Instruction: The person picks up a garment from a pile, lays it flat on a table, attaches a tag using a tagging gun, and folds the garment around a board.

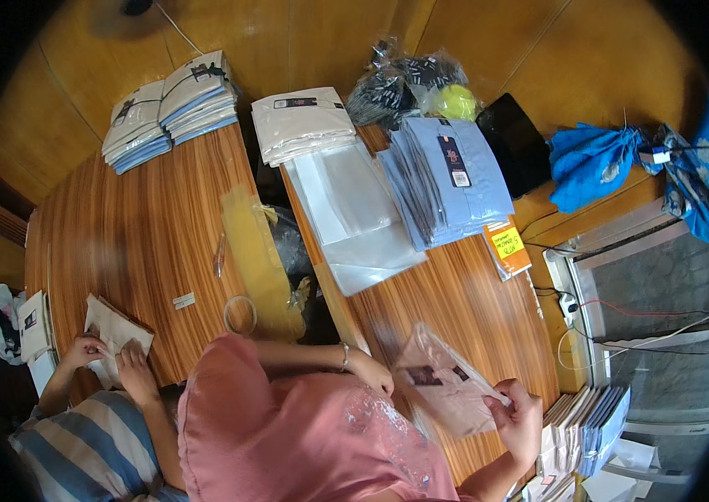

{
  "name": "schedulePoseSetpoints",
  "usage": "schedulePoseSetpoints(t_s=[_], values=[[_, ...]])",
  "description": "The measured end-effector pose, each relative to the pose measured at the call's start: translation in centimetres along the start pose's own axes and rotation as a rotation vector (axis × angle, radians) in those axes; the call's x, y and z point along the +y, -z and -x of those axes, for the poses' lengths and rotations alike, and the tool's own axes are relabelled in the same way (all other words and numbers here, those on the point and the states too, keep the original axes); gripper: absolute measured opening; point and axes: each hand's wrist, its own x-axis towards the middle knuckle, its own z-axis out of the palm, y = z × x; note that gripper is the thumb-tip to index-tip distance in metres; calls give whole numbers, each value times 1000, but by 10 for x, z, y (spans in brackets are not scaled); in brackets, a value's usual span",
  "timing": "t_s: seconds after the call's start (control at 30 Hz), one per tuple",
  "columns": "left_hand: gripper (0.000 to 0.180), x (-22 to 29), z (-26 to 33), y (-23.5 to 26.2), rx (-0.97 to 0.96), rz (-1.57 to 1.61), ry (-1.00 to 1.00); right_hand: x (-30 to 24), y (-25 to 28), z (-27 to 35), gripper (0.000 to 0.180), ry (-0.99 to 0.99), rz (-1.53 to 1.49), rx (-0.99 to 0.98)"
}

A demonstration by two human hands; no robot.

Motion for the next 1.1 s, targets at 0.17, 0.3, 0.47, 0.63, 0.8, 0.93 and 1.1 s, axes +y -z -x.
schedulePoseSetpoints(t_s=[0.17, 0.3, 0.47, 0.63, 0.8, 0.93, 1.1], values=[[83, -57, 33, 32, 904, -188, -150, -67, 11, -38, 22, 180, -192, 461], [83, -53, 75, 86, 1209, 691, -599, -101, 20, -117, 39, 376, -281, 709], [58, 0, 172, 170, 1723, 957, -1197, -151, 18, -199, 84, 750, -877, 171], [58, -29, 290, 262, 2122, 556, -1125, -87, -6, -199, 46, 503, -361, -137], [65, -149, 363, 320, 2210, 535, -380, 6, -61, -177, 33, 142, -400, -258], [79, -224, 417, 325, 2480, 92, 297, 65, -90, -147, 32, -25, -435, -230], [81, -210, 372, 334, 2164, -27, 824, 106, -90, -91, 30, -329, -587, -104]])
